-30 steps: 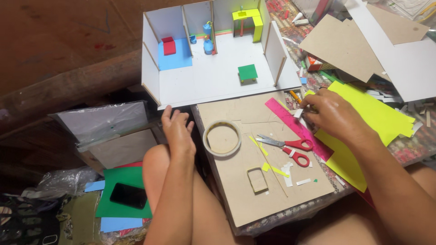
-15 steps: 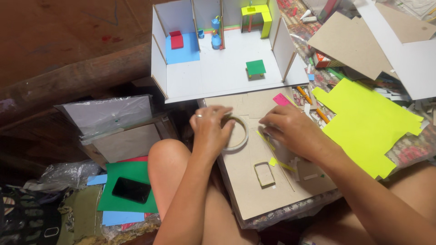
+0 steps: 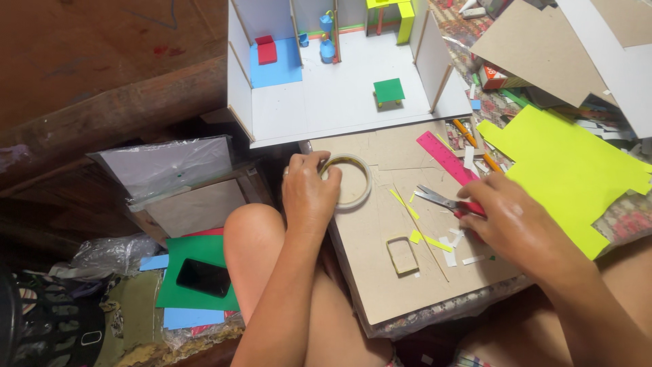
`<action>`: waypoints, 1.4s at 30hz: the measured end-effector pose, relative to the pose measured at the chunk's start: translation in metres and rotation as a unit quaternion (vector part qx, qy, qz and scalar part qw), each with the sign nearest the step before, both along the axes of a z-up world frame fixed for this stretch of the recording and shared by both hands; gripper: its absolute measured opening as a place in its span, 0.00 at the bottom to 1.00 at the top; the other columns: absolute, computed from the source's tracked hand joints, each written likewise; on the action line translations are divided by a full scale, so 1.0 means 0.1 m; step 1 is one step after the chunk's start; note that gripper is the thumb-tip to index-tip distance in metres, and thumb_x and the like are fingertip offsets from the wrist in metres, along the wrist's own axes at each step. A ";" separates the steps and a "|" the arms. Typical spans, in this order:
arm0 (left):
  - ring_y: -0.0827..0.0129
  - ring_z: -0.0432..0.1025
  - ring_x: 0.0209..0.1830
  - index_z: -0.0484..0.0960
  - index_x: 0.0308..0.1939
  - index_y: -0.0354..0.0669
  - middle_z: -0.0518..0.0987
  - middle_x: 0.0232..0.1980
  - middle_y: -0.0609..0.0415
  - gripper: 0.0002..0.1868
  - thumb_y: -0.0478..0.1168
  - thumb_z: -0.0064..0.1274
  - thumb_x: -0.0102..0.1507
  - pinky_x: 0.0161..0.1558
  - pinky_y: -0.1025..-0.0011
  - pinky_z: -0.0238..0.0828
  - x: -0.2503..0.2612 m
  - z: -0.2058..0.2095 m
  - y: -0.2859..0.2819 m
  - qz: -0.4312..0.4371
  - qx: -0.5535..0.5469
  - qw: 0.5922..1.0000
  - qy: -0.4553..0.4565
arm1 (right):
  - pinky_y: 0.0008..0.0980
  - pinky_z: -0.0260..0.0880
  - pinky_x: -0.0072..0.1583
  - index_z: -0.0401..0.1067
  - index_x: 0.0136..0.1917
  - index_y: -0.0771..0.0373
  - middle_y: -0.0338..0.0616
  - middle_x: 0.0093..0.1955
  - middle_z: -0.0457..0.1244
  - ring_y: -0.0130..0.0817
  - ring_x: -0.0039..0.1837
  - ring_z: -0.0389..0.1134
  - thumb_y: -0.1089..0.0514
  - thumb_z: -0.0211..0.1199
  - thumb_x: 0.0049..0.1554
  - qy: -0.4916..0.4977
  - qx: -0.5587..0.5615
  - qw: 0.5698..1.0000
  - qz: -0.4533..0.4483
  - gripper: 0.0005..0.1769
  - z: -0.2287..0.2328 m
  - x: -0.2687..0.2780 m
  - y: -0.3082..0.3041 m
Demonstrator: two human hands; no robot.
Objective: The person assembles a miniature model by cutting pieces of cardboard with scissors and attaching yellow paper elements using a thin wooden stick and adhesive tape.
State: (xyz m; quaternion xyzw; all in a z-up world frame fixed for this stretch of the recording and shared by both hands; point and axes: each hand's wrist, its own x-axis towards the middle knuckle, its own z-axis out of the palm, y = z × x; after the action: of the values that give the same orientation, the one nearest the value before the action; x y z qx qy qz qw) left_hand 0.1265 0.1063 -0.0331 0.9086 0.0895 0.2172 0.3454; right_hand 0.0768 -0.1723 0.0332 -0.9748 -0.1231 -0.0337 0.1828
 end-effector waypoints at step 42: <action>0.53 0.79 0.45 0.82 0.45 0.44 0.84 0.43 0.44 0.21 0.47 0.62 0.52 0.50 0.60 0.74 0.76 0.46 -0.63 -0.316 0.110 0.934 0.126 | 0.48 0.68 0.57 0.77 0.52 0.59 0.51 0.45 0.67 0.51 0.54 0.68 0.58 0.67 0.48 -0.028 -0.001 0.999 -0.031 0.17 -0.18 -0.16 -0.39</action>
State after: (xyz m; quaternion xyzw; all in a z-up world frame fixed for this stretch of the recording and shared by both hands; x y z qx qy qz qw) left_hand 0.2024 0.0437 0.0127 0.9420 -0.1841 -0.0108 0.2805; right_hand 0.0607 -0.2108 0.0155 -0.9771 -0.0977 -0.0669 0.1770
